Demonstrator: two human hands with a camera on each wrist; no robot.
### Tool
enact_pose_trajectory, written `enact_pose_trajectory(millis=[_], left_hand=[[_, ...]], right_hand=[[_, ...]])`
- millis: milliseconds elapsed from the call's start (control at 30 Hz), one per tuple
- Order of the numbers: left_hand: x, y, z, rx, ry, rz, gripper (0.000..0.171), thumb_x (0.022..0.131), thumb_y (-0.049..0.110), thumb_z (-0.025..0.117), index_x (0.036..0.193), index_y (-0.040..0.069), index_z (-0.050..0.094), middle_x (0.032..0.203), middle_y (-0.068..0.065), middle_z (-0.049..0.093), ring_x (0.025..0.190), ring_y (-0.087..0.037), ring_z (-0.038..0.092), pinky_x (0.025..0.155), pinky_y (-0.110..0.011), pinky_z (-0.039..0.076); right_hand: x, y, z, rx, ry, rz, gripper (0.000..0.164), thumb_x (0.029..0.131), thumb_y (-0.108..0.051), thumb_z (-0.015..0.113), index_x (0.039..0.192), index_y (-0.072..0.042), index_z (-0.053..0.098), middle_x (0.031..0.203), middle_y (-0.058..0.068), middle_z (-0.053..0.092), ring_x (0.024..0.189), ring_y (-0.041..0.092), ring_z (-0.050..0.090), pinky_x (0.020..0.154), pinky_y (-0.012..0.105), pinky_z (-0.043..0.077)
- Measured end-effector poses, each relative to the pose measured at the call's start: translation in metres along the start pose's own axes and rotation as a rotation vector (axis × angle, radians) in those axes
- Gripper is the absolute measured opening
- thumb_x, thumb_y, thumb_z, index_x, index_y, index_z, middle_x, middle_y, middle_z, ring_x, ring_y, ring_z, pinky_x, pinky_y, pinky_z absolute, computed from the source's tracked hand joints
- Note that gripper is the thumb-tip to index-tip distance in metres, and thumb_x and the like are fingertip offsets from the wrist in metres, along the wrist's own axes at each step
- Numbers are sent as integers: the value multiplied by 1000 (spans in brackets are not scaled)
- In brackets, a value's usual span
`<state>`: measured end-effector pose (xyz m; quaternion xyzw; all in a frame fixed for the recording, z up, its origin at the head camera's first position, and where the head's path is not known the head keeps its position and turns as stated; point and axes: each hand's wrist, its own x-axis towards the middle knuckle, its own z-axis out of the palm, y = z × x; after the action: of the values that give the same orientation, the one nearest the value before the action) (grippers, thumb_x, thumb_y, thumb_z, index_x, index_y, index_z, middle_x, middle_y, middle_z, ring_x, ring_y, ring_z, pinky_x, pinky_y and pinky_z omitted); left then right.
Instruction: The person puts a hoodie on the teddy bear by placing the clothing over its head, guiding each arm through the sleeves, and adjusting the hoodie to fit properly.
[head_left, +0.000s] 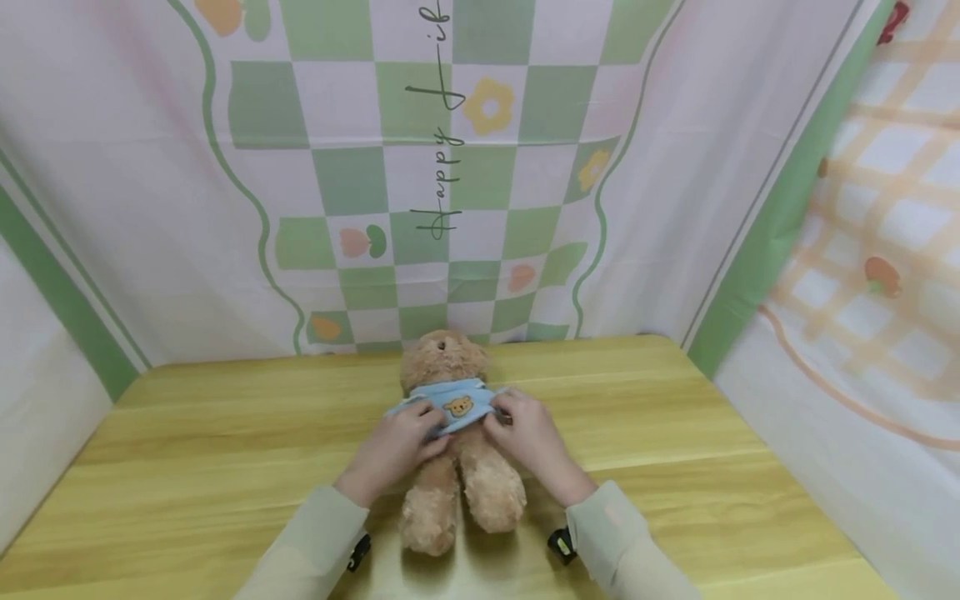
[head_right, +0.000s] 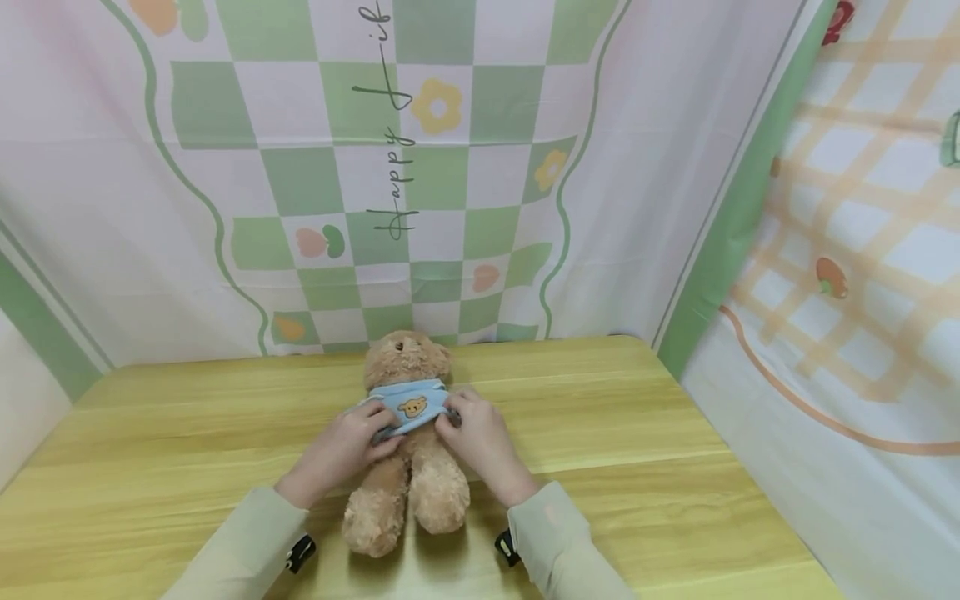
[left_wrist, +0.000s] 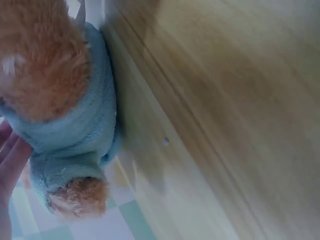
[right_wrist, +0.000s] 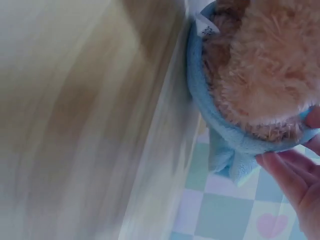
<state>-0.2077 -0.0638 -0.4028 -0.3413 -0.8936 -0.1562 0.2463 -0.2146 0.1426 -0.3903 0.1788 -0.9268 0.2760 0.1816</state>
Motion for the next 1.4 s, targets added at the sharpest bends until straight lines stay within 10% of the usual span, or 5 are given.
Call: enact_pose_trajectory(millis=[400,800,1067,1400], left_hand=[[5,5,4,114,-94,-42,61,82,48,67,139,31,50,123,-14,58,89,-22,66,65,-34,56],[6,8,7,116,-87,-20,53,84,44,67,132,24,58,128,-16,54,96,-26,67,68,-37,58],[7,7,9,130,-94,89,43,86,40,68,122,16,61,141,-8,51,128,-27,51,102,-43,47],[10,8,9,96,-180,141,59,88,36,67,137,11,46,136,-4,56,132,-20,48,112,-41,37]], right_hand=[[-4,1,-1,211,-40,141,17,81,3,58,95,-6,62,91,7,62,86,18,61,76,32,54],[-7,2,0,355,-99,165,26,77,6,61,101,-4,61,105,12,57,97,25,57,86,43,50],[-5,12,-9,367,-212,61,16,82,3,59,95,-2,69,95,13,69,87,21,64,78,33,56],[16,36,-5,374,-187,472,37,99,-22,48,126,1,58,127,21,60,112,36,59,87,42,53]])
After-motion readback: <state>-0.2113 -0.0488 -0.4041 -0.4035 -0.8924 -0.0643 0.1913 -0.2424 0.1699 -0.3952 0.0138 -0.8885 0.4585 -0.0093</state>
